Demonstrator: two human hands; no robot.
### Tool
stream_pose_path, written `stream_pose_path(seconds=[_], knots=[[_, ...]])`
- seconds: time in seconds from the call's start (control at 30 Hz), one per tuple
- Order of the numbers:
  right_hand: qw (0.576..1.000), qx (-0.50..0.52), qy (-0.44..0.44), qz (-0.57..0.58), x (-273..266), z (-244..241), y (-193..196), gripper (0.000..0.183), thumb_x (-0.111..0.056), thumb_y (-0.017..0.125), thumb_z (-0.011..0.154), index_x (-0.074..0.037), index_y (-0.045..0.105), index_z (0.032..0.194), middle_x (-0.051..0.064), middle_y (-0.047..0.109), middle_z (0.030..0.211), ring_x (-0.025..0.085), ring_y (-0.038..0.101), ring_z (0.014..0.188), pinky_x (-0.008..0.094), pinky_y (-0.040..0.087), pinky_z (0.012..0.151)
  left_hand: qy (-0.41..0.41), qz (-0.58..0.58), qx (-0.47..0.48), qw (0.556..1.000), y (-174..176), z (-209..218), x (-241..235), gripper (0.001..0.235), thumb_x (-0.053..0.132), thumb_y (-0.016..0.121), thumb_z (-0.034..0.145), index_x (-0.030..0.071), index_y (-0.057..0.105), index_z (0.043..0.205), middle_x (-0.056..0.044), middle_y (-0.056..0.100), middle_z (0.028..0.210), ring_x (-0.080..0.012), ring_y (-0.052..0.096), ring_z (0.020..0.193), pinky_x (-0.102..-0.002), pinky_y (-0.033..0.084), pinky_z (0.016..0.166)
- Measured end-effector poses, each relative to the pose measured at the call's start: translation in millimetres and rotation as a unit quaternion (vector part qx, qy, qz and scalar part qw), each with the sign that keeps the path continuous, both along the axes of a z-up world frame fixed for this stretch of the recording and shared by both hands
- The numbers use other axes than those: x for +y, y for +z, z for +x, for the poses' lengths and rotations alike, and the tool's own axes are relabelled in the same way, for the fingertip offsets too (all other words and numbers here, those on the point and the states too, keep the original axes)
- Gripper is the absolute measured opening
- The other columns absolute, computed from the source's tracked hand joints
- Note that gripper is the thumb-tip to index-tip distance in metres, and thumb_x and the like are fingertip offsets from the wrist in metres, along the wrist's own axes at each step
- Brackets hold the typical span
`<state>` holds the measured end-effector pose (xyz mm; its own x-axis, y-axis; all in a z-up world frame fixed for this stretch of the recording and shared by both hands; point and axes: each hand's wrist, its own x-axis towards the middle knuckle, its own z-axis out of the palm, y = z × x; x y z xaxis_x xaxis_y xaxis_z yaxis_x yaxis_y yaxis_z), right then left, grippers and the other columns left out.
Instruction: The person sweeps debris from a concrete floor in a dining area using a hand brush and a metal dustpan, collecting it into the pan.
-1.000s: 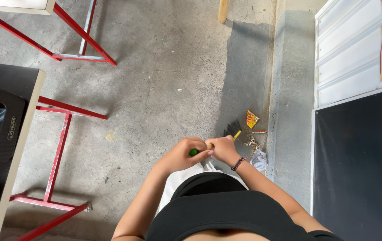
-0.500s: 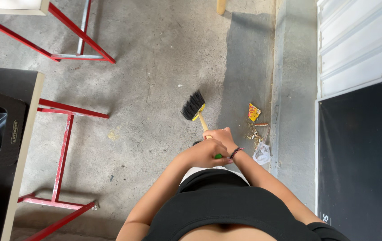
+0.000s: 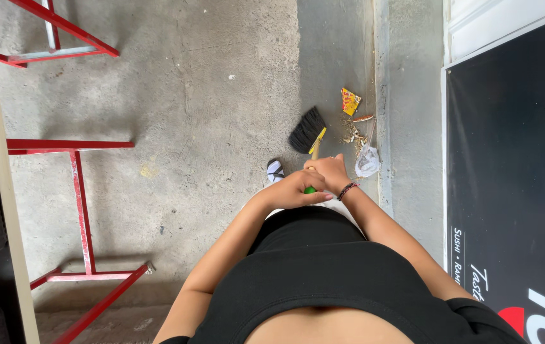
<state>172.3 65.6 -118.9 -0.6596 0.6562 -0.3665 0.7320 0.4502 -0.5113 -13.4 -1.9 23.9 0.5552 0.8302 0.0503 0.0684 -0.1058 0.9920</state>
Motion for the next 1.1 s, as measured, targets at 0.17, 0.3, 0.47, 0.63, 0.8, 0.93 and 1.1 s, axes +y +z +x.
stream_pose_path(seconds=[0.17,0.3,0.47,0.63,0.8,0.93,1.1], knots=[[0.999,0.022,0.008,0.043,-3,-32,28,0.012,-0.04,0.068,0.085,-0.03,0.074,0.081,0.002,0.07,0.067,0.025,0.068,0.069,0.043,0.032,0.081,0.063,0.015,-0.01,0.998,30,-33,-9,0.03,0.022,0.071,0.099,0.002,0.064,0.078,-0.009,0.057,0.075,-0.0224,0.055,0.083,-0.038,0.047,0.084],[0.99,0.111,0.021,0.089,-5,-72,56,0.005,-0.034,0.071,0.082,-0.03,0.071,0.079,0.0,0.067,0.063,0.024,0.068,0.067,0.043,0.033,0.08,0.129,-0.015,-0.027,0.991,72,-73,-24,0.044,0.013,0.07,0.1,0.001,0.045,0.065,-0.008,0.049,0.067,-0.0212,0.048,0.07,-0.038,0.045,0.081],[0.979,0.17,0.049,0.103,-15,-118,89,0.01,-0.035,0.071,0.081,-0.027,0.069,0.087,-0.001,0.065,0.059,0.025,0.066,0.061,0.044,0.037,0.086,0.149,0.077,0.021,0.986,129,-108,-40,0.042,0.01,0.075,0.094,0.003,0.047,0.063,-0.006,0.048,0.062,-0.0231,0.051,0.067,-0.037,0.047,0.081],[0.996,0.051,0.073,0.031,-10,-125,66,0.013,-0.037,0.069,0.088,-0.028,0.064,0.08,0.0,0.065,0.062,0.027,0.066,0.065,0.048,0.036,0.079,0.079,0.13,0.092,0.984,125,-98,-26,0.039,0.019,0.077,0.092,0.004,0.053,0.065,-0.007,0.053,0.065,-0.0264,0.057,0.074,-0.041,0.047,0.081],[0.999,0.011,0.034,-0.034,-13,-93,-4,0.008,-0.037,0.069,0.086,-0.031,0.064,0.089,0.0,0.069,0.068,0.027,0.069,0.068,0.049,0.035,0.081,-0.012,0.087,0.086,0.992,63,-75,-11,0.036,0.027,0.073,0.095,0.004,0.06,0.07,-0.01,0.059,0.071,-0.0292,0.059,0.079,-0.043,0.047,0.081],[0.999,-0.045,-0.017,-0.015,-15,-49,-36,0.007,-0.037,0.068,0.086,-0.032,0.065,0.09,-0.001,0.072,0.075,0.027,0.071,0.073,0.052,0.035,0.08,-0.009,0.053,0.013,0.998,12,-55,-5,0.037,0.024,0.072,0.098,0.001,0.058,0.073,-0.013,0.057,0.075,-0.0308,0.057,0.08,-0.041,0.047,0.082],[0.989,-0.138,-0.05,-0.006,-26,-17,-33,0.002,-0.031,0.067,0.088,-0.031,0.068,0.088,0.0,0.073,0.074,0.027,0.071,0.073,0.053,0.034,0.088,0.003,-0.008,-0.027,1.0,-4,-44,-11,0.038,0.017,0.073,0.096,-0.002,0.053,0.07,-0.012,0.053,0.073,-0.0275,0.055,0.078,-0.04,0.047,0.081]])
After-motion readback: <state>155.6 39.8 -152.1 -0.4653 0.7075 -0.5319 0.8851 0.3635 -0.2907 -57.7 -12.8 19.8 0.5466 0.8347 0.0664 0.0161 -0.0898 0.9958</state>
